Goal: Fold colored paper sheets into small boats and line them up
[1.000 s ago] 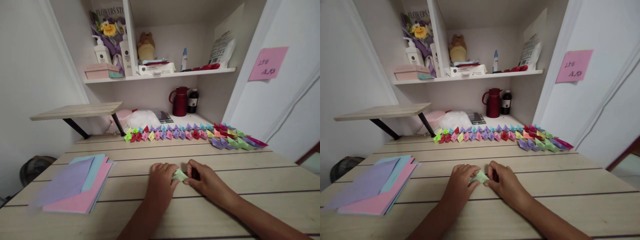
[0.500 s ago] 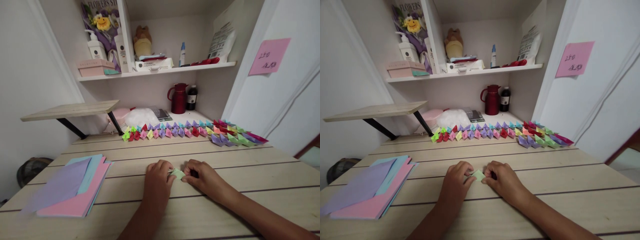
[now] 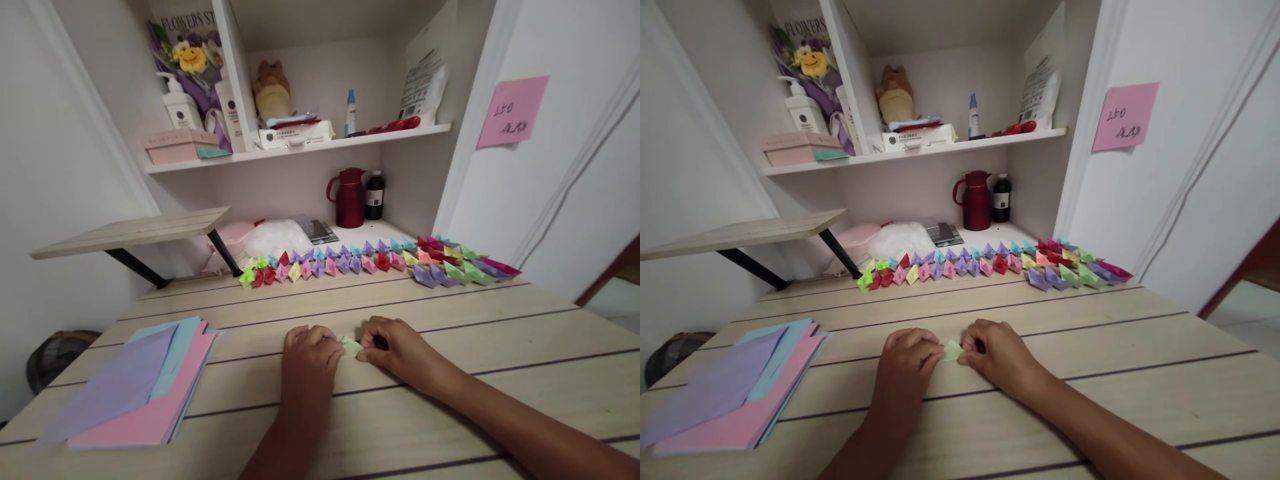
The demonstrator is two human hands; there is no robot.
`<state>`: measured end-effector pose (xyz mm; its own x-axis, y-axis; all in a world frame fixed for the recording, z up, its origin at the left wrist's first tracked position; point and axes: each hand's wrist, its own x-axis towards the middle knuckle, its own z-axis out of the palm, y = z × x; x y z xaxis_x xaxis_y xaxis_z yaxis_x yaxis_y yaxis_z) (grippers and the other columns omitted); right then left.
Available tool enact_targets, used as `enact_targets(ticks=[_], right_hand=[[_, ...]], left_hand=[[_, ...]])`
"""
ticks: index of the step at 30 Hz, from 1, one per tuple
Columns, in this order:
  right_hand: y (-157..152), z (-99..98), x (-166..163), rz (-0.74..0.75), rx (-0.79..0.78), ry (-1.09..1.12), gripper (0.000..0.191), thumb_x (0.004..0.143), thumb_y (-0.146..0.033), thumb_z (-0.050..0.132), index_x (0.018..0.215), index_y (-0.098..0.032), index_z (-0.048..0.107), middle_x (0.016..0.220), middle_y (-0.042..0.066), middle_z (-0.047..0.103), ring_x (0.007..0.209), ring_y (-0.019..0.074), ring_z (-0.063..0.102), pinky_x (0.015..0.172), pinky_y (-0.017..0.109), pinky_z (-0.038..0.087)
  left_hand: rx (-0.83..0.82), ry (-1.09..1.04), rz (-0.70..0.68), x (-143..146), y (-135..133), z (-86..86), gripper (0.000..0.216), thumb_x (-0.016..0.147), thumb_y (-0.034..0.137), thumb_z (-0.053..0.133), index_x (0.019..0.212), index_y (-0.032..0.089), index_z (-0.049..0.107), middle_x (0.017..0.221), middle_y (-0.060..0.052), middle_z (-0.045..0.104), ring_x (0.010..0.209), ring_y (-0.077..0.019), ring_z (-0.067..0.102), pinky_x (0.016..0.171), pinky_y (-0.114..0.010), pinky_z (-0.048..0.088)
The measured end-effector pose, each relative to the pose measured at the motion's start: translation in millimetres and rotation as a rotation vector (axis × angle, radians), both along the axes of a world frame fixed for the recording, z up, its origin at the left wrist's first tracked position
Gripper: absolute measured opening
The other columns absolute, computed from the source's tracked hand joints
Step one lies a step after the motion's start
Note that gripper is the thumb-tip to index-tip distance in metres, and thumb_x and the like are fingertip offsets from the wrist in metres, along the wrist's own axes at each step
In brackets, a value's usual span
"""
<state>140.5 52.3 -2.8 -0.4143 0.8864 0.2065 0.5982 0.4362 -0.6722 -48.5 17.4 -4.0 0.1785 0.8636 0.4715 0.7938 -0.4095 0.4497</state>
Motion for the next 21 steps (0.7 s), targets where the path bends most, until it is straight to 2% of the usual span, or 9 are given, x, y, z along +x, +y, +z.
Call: enact_targets(ticks=[4,11,16,21], right_hand=[[1.0,-0.8,0.4,-0.009,-0.002,0.007,0.01,0.074,-0.026,0.068,0.069,-0.02,0.062,0.071,-0.001,0.064,0.065,0.0146,0.057,0.061,0.025,0.039],[1.7,0.9,0.8,0.001,0.008,-0.045,0.012,0.078,-0.031,0.065,0.072,-0.021,0.062,0.074,0.0,0.066,0.068,0.0159,0.058,0.063,0.026,0.039],[2.0,2.5,-1.5,0.015,0.04,-0.12,0.015,0.084,-0.032,0.057,0.074,-0.022,0.062,0.08,0.001,0.068,0.078,0.018,0.06,0.069,0.028,0.039],[1.5,3.6,-3.4,-0.005,0.05,-0.174,0.016,0.084,-0.034,0.057,0.075,-0.022,0.063,0.081,0.001,0.068,0.079,0.0186,0.06,0.069,0.029,0.038]], left_hand=[[-0.039,-0.044,0.025,-1.4,2.2,0.2,0.02,0.078,0.012,0.066,0.07,0.03,0.073,0.088,0.005,0.07,0.088,-0.0168,0.063,0.097,-0.044,0.036],[-0.218,-0.13,0.16,-2.4,9.0,1.7,0.013,0.073,0.022,0.069,0.065,0.031,0.074,0.12,0.0,0.064,0.115,-0.0267,0.052,0.1,-0.051,0.034],[-0.155,-0.04,0.192,2.4,9.7,-2.7,0.026,0.079,0.024,0.062,0.053,0.024,0.067,0.115,-0.001,0.067,0.11,-0.0264,0.054,0.097,-0.051,0.034],[-0.13,0.062,0.217,5.1,8.5,-3.7,0.025,0.076,0.016,0.061,0.052,0.022,0.065,0.114,-0.002,0.066,0.11,-0.0274,0.054,0.096,-0.05,0.035]])
